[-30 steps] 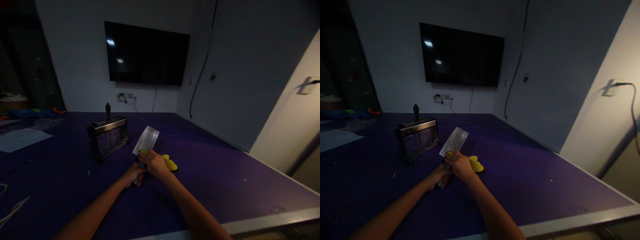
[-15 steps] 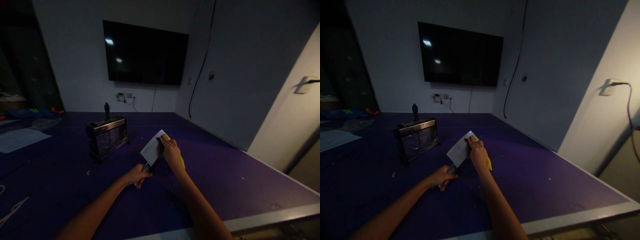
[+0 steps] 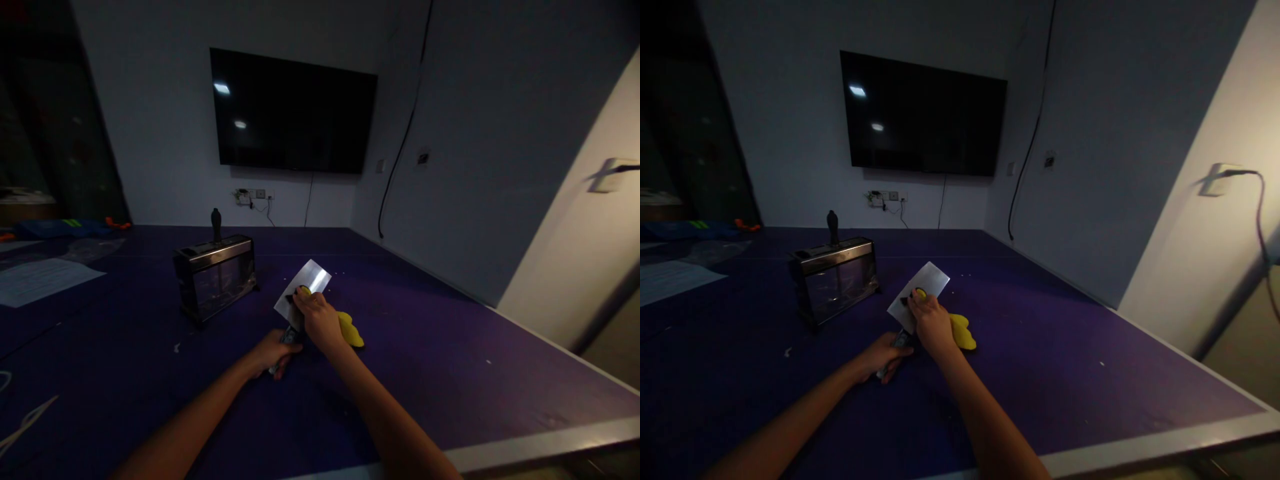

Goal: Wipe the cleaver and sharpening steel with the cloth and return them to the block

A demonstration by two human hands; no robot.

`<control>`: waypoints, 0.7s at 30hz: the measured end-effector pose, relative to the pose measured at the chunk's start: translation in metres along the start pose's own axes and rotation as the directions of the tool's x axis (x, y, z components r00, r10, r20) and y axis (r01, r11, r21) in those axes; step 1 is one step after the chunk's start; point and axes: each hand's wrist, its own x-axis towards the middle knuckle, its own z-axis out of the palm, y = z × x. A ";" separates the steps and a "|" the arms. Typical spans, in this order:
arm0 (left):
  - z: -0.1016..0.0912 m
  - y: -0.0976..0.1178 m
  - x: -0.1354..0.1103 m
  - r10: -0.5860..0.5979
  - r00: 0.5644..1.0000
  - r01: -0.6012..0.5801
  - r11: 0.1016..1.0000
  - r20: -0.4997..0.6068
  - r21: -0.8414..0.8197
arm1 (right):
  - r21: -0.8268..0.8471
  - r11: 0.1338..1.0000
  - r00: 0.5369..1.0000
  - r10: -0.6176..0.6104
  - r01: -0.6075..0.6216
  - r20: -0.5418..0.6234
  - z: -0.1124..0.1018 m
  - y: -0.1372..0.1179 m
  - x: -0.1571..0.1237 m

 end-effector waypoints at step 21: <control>0.002 0.003 0.001 -0.021 0.994 0.002 0.984 0.105 0.179 | 0.007 0.954 0.939 0.295 -0.299 -0.176 -0.011 0.048 -0.001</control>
